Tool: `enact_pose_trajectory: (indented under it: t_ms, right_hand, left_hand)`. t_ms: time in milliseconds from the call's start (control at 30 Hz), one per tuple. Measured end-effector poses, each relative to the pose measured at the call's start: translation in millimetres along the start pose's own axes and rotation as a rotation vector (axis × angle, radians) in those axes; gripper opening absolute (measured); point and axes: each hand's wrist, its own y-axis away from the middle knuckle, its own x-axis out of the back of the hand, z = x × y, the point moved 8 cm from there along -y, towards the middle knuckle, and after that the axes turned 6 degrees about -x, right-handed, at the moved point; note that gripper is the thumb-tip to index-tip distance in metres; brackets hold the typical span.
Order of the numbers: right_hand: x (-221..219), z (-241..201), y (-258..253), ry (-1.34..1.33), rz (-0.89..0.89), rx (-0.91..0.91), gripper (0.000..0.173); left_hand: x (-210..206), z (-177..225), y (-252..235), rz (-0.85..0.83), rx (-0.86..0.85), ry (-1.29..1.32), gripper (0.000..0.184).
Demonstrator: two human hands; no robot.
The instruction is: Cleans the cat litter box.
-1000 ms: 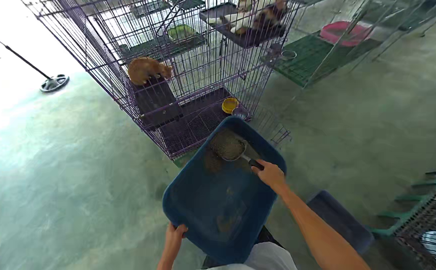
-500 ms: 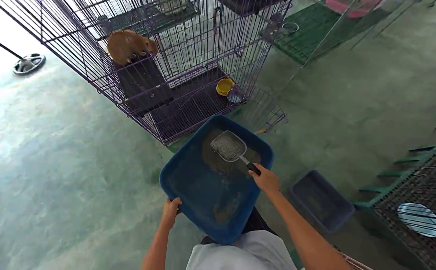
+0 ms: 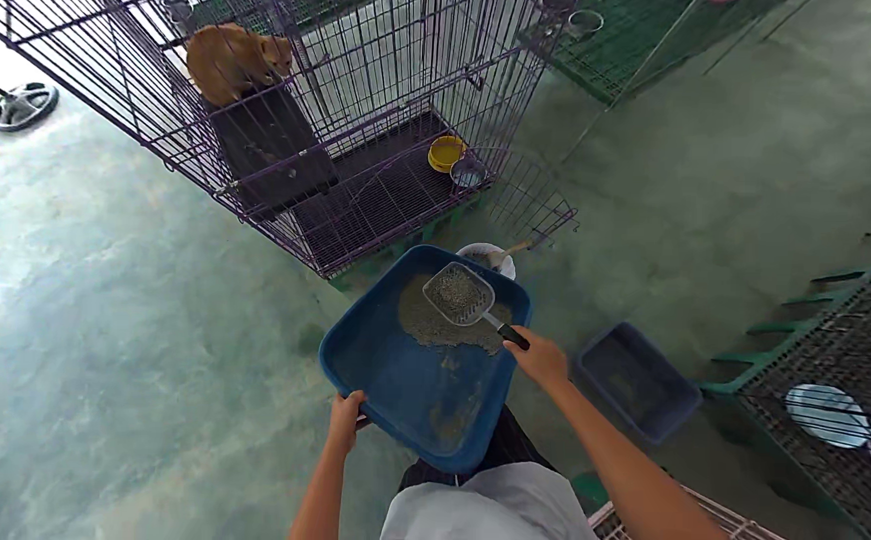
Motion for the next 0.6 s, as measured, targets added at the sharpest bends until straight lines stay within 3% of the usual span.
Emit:
enact_pose_trajectory:
  t_ms: [333, 600]
  right_hand:
    - [-20, 25, -50, 0.012, -0.08, -0.08, 0.048]
    - [4, 42, -102, -0.066, -0.005, -0.147, 0.048]
  left_hand:
    - [-5, -15, -7, 0.026, 0.012, 0.028, 0.045]
    - [5, -38, -21, 0.016, 0.025, -0.021, 0.039]
